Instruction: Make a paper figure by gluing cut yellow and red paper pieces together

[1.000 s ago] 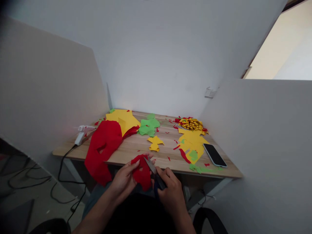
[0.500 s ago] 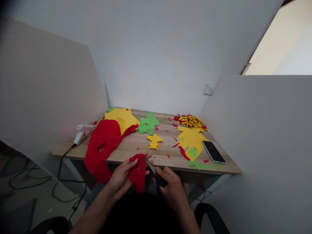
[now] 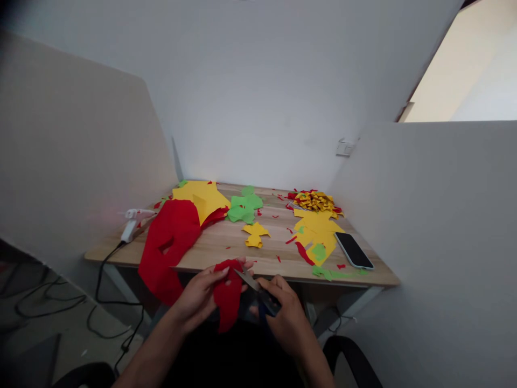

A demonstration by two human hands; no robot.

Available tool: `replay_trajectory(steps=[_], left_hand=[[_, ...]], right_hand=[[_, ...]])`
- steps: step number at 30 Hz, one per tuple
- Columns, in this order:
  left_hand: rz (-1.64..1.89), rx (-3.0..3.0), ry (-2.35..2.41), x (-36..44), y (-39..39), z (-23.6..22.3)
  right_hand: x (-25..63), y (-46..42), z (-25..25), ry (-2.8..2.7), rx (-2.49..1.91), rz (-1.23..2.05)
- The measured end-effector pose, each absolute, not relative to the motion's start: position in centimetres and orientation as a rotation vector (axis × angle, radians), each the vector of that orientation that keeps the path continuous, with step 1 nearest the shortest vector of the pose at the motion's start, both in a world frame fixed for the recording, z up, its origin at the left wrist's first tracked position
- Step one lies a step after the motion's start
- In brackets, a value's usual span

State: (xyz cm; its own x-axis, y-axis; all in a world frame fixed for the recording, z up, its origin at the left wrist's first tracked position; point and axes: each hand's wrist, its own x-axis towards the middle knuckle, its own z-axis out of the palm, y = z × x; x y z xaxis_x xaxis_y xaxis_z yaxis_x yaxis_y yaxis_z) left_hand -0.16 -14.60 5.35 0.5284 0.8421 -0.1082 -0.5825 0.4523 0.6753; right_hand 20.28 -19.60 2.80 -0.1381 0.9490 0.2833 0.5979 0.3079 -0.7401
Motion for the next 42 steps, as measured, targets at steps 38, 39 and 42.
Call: replay_trajectory(steps=[38, 39, 42], left_hand=[[0.708, 0.833, 0.509, -1.5, -14.7, 5.3], [0.708, 0.835, 0.515, -1.6, -14.7, 5.3], [0.709, 0.852, 0.518, -1.6, -14.5, 5.1]], right_hand=[[21.9, -19.6, 2.4, -2.003, -1.426, 0.604], [21.9, -19.6, 2.4, -2.006, -1.431, 0.6], [22.1, -19.6, 2.6, -2.015, -1.45, 0.606]])
